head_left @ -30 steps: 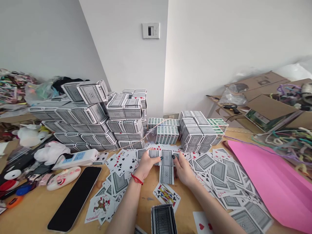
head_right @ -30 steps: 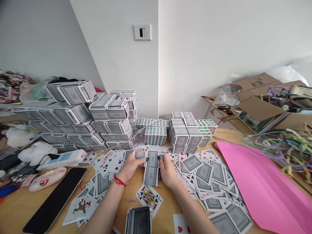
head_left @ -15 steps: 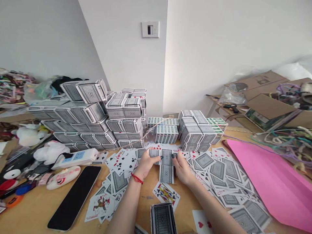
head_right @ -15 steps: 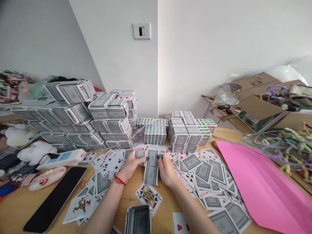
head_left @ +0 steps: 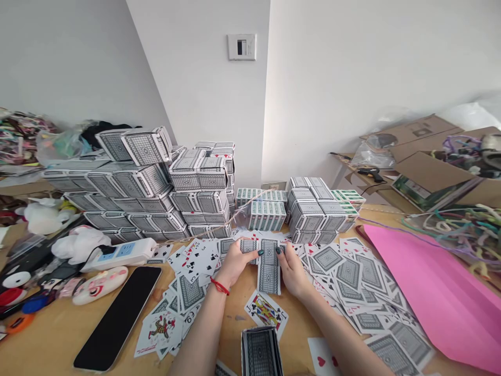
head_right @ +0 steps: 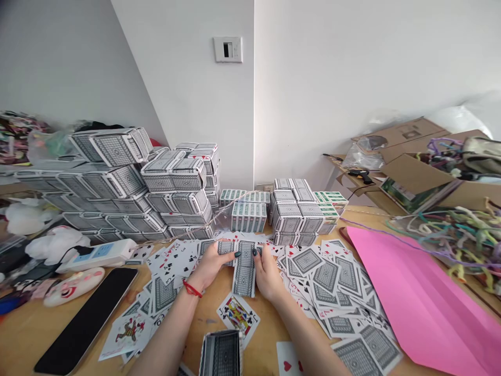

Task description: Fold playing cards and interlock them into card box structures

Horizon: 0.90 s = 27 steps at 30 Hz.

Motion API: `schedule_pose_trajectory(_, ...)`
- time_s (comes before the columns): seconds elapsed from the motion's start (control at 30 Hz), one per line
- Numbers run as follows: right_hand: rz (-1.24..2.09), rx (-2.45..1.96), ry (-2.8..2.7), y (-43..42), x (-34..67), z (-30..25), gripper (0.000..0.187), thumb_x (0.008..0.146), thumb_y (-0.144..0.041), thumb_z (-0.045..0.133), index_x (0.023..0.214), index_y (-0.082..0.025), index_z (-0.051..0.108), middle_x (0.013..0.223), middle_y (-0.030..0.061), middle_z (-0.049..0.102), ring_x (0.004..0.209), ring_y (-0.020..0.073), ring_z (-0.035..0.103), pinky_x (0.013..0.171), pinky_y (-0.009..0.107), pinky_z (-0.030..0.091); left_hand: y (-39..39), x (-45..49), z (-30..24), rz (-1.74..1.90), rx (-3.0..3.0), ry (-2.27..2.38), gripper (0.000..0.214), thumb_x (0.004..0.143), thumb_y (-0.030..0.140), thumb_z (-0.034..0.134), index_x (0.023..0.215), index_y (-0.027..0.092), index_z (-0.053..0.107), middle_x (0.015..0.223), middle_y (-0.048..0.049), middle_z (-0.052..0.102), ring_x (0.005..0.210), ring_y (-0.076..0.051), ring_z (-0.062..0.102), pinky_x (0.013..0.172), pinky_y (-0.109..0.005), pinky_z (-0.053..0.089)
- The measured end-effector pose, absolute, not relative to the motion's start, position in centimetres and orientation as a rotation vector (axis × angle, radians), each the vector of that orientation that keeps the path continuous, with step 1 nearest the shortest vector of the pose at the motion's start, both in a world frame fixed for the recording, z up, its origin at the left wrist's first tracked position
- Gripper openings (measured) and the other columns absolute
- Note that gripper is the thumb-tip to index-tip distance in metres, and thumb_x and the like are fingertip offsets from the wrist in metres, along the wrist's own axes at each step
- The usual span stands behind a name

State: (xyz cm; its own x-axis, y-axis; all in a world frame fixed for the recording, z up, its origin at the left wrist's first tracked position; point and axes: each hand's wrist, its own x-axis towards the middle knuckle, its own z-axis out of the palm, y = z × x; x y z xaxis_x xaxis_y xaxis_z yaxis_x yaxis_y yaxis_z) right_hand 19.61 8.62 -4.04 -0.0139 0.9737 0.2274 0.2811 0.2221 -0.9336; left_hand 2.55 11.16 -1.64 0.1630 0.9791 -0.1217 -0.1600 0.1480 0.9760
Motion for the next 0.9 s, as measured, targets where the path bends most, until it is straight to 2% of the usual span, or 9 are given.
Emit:
schedule_pose_trajectory(0.1,0.886,-1.179,-1.492,8.5,19.6,-3.5,0.021,0.089,-0.040,0.036,0.094,-0.022,0.047,0.085,0.0034,0.057,0.079,0.0190,0.054,0.071,0.030,0.043,11.1,2.5,-1.2,1.061,1.121,0.955,0.034,0.060,0.028,0.074,0.089,0.014,0.061,0.088,-0.0069,0.068,0.081,-0.020,0.062,0.079,-0.033,0.046)
schedule_pose_trajectory(0.23,0.739,-1.235,-1.448,8.2,20.1,-3.2,0.021,0.086,-0.040,0.043,0.085,-0.021,0.051,0.069,0.0000,0.053,0.061,0.0152,0.049,0.059,0.027,0.041,11.2,2.3,-0.9,1.164,1.108,0.915,0.021,0.060,0.025,0.073,0.074,0.013,0.064,0.077,-0.0038,0.068,0.072,-0.017,0.061,0.072,-0.029,0.046)
schedule_pose_trajectory(0.37,0.581,-1.267,-1.370,7.7,20.3,-3.3,0.024,0.082,-0.040,0.050,0.095,-0.020,0.056,0.056,-0.0039,0.047,0.048,0.0117,0.043,0.049,0.024,0.036,11.6,1.9,-1.3,1.373,0.961,0.992,0.016,0.055,0.022,0.074,0.065,0.015,0.064,0.063,0.0003,0.065,0.063,-0.015,0.059,0.066,-0.027,0.046)
schedule_pose_trajectory(0.43,0.720,-1.194,-1.335,7.5,20.2,-3.4,0.035,0.082,-0.041,0.050,0.111,-0.021,0.052,0.055,-0.0043,0.049,0.044,0.0118,0.045,0.047,0.025,0.038,11.6,1.8,-1.5,1.408,0.991,0.945,0.014,0.055,0.019,0.073,0.065,0.017,0.064,0.072,-0.0018,0.067,0.074,-0.018,0.062,0.072,-0.030,0.046)
schedule_pose_trajectory(0.53,1.036,-1.001,-1.184,7.6,19.7,-3.1,0.048,0.083,-0.046,0.047,0.125,-0.024,0.040,0.065,-0.0006,0.059,0.050,0.0151,0.055,0.051,0.029,0.045,11.5,1.8,-1.3,1.342,1.198,0.845,0.007,0.060,0.014,0.068,0.062,0.018,0.064,0.106,-0.0061,0.065,0.103,-0.024,0.056,0.088,-0.037,0.042)
schedule_pose_trajectory(0.67,1.238,-0.867,-0.934,8.3,19.8,-2.7,0.037,0.082,-0.052,0.045,0.094,-0.021,0.059,0.082,0.0056,0.062,0.062,0.0171,0.058,0.055,0.030,0.047,11.2,2.1,-0.9,1.232,1.389,0.802,0.013,0.064,0.009,0.061,0.058,0.019,0.066,0.128,-0.0040,0.052,0.123,-0.027,0.040,0.101,-0.041,0.031)
schedule_pose_trajectory(0.77,1.228,-0.962,-0.915,8.6,20.1,-2.9,0.027,0.074,-0.045,0.060,0.083,-0.020,0.059,0.074,0.0020,0.060,0.056,0.0130,0.052,0.048,0.024,0.040,11.2,2.2,-0.8,1.251,1.269,0.787,0.024,0.066,0.011,0.060,0.084,0.023,0.070,0.135,-0.0025,0.045,0.124,-0.027,0.039,0.101,-0.041,0.033)
schedule_pose_trajectory(0.83,1.202,-1.030,-0.951,8.6,20.2,-3.2,0.027,0.070,-0.040,0.066,0.085,-0.021,0.056,0.062,-0.0024,0.055,0.048,0.0103,0.046,0.043,0.021,0.034,11.3,2.1,-0.8,1.280,1.072,0.787,0.054,0.066,0.012,0.061,0.116,0.031,0.056,0.138,-0.0022,0.041,0.119,-0.025,0.045,0.094,-0.038,0.041)
schedule_pose_trajectory(0.9,1.176,-1.031,-0.990,8.5,20.0,-3.3,0.029,0.071,-0.041,0.065,0.088,-0.022,0.050,0.054,-0.0054,0.051,0.045,0.0098,0.044,0.043,0.020,0.033,11.4,1.8,-0.8,1.271,0.892,0.806,0.072,0.066,0.015,0.063,0.130,0.035,0.038,0.136,-0.0035,0.044,0.110,-0.024,0.053,0.085,-0.036,0.047)
